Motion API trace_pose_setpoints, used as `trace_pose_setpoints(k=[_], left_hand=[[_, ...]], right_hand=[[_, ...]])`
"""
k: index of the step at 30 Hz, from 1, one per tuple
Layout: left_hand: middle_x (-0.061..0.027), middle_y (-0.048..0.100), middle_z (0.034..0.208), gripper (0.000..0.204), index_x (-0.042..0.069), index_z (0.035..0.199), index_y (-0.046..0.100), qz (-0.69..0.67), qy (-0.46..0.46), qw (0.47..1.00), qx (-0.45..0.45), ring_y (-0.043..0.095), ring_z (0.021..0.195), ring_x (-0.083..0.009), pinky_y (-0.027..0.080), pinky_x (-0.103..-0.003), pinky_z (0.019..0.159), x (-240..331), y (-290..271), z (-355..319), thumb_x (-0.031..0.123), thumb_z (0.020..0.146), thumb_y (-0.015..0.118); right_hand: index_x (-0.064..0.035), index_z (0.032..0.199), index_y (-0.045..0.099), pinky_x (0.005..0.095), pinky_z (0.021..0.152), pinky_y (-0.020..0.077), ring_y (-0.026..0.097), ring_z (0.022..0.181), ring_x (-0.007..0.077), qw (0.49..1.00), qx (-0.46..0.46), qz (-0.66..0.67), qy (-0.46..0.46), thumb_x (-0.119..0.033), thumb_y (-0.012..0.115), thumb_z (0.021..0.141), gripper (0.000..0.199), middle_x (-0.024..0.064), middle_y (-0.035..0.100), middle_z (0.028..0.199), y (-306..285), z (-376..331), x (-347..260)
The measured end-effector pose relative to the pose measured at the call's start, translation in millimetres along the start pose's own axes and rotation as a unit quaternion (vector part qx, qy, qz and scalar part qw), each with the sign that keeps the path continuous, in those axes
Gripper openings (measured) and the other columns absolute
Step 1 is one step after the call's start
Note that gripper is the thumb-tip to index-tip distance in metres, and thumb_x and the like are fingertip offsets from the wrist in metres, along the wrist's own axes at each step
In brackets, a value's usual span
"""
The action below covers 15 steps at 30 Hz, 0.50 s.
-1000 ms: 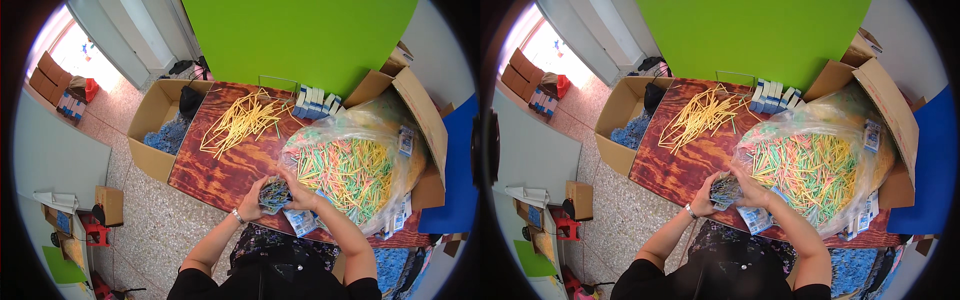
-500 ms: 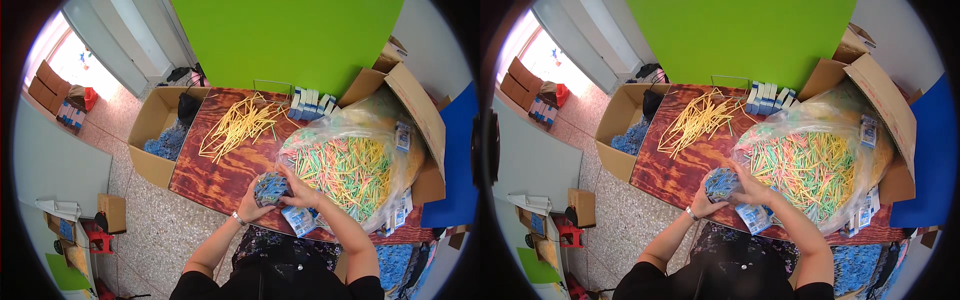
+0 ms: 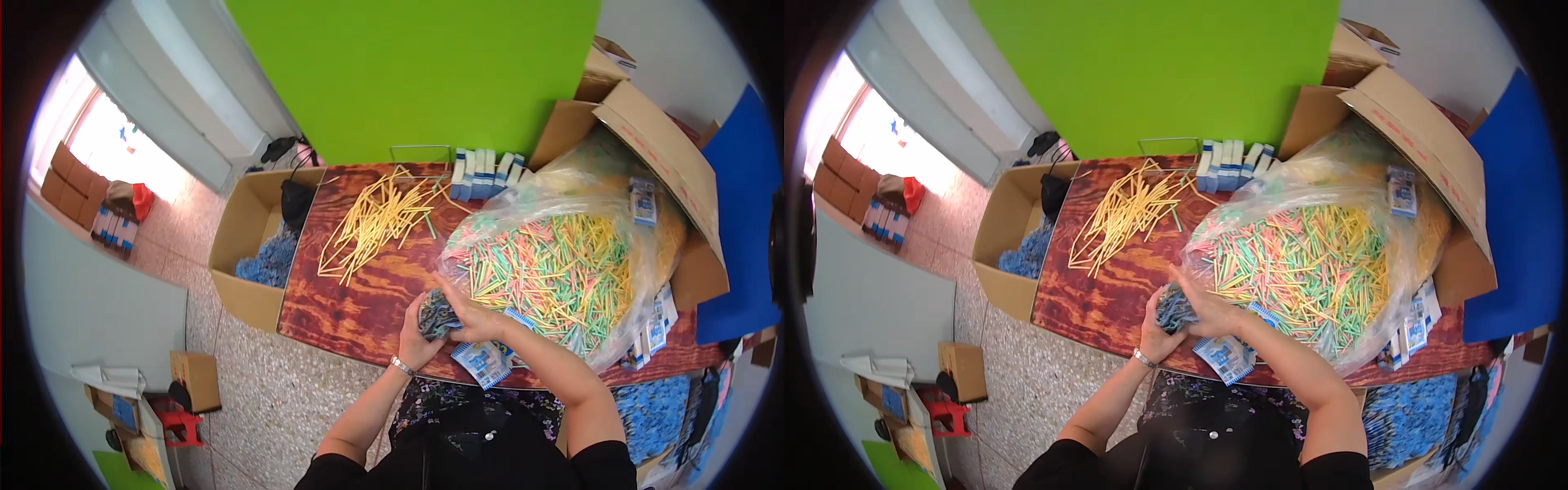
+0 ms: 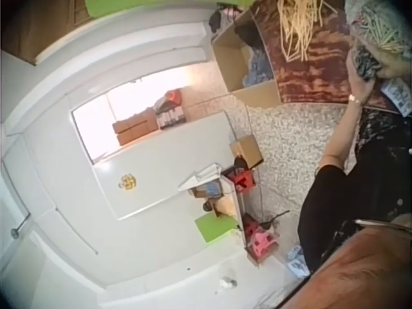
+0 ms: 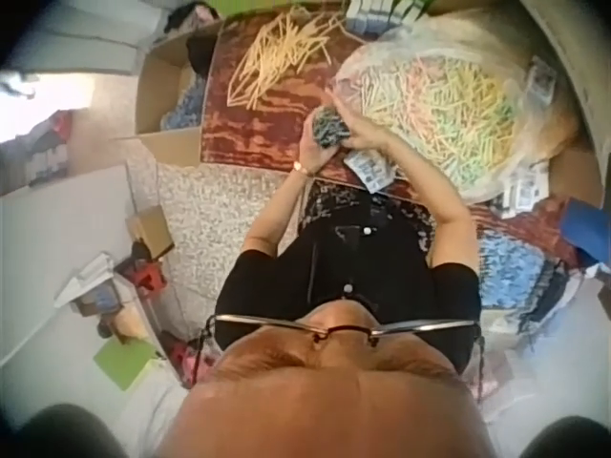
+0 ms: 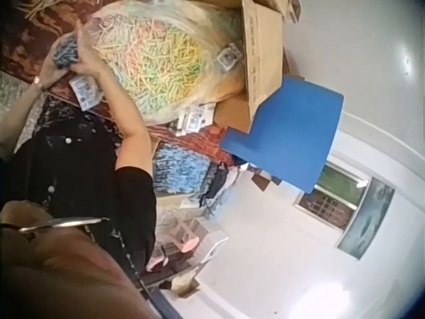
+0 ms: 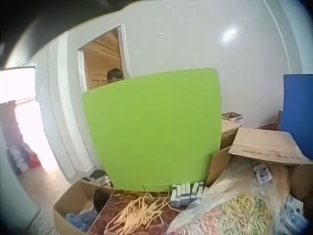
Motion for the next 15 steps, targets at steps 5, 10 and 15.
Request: trace_pose_setpoints(k=[5, 10, 15], left_hand=[[-0.0136, 0.055, 0.120, 0.082, 0.002, 0.127, 0.049, 0.120, -0.002, 0.993, 0.015, 0.054, 0.114, -0.0281, 0.043, -0.039, 0.097, -10, 19, 19, 0.024, 0.058, 0.088], [-0.0078, 0.059, 0.123, 0.062, 0.000, 0.125, 0.052, -0.103, 0.044, 0.992, 0.051, 0.058, 0.104, -0.0200, 0.048, -0.035, 0.092, 42, -7, 58, -0.003, 0.069, 0.078], [-0.0168, 0.061, 0.117, 0.046, -0.004, 0.119, 0.056, -0.204, 0.110, 0.972, -0.035, 0.062, 0.100, -0.0304, 0.052, -0.040, 0.086, 123, 77, 73, 0.012, 0.080, 0.074]], right_hand=[[-0.0039, 0.152, 0.001, 0.0456, 0.117, 0.0121, 0.013, 0.145, 0.0374, 0.998, 0.040, -0.029, -0.023, -0.013, 0.077, 0.065, 0.116, 0.0288, 0.020, 0.151, -11, -8, 12], [-0.0046, 0.151, 0.012, 0.0440, 0.110, 0.0290, 0.030, 0.136, 0.0414, 0.937, 0.301, -0.173, -0.022, -0.017, 0.078, 0.064, 0.110, 0.0275, 0.029, 0.144, -33, -17, -40], [-0.0020, 0.148, 0.018, 0.0410, 0.106, 0.0356, 0.038, 0.130, 0.0395, 0.859, 0.507, 0.052, 0.049, -0.024, 0.075, 0.075, 0.095, 0.0270, 0.036, 0.137, -39, -136, -74]])
Point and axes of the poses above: each hand's wrist, its own z-axis towards the middle knuckle, its own y-axis out of the palm, x = y × z, the point moved 6 cm from there along z, towards the middle knuckle
